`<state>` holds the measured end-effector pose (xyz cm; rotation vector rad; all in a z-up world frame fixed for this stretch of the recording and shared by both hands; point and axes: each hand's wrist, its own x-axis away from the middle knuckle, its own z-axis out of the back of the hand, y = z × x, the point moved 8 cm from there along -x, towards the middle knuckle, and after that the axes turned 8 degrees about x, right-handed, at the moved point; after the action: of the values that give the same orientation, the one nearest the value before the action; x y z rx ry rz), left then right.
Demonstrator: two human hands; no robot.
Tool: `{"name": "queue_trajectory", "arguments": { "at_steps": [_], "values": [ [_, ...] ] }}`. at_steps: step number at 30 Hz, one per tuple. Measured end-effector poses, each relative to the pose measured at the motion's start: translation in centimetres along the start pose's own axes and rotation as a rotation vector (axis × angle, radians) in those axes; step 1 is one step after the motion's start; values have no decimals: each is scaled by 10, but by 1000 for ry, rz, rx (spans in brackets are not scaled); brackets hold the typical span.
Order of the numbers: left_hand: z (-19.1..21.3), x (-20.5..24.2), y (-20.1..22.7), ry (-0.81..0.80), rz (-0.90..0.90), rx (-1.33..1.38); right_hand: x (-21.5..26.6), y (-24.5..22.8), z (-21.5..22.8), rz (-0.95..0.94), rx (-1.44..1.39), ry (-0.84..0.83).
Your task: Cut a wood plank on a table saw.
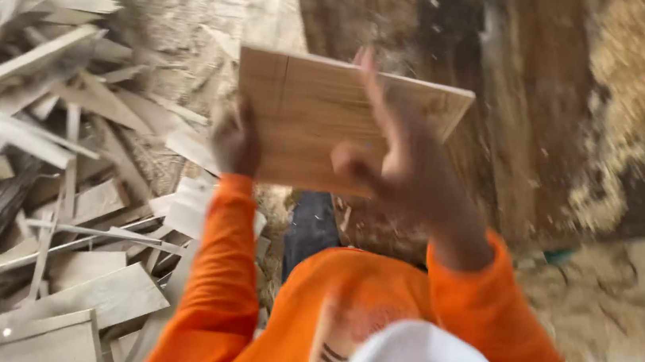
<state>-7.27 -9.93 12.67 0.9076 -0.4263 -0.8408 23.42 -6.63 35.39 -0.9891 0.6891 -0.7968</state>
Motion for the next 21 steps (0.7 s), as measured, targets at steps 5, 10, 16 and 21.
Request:
{"name": "queue_trajectory", "arguments": {
  "at_steps": [5, 10, 16, 21],
  "values": [
    [-10, 8, 258, -399, -872, -165, 20, 106, 14, -376, 250, -73],
    [6, 37, 305, -171, -1106, 55, 138, 213, 14, -429, -406, 620],
    [-56, 83, 25, -404, 132, 18, 248, 310, -24, -1379, -507, 1013],
    [-137, 165, -125, -850, 799, 621, 282, 359, -76, -1523, -611, 960]
  ]
}}
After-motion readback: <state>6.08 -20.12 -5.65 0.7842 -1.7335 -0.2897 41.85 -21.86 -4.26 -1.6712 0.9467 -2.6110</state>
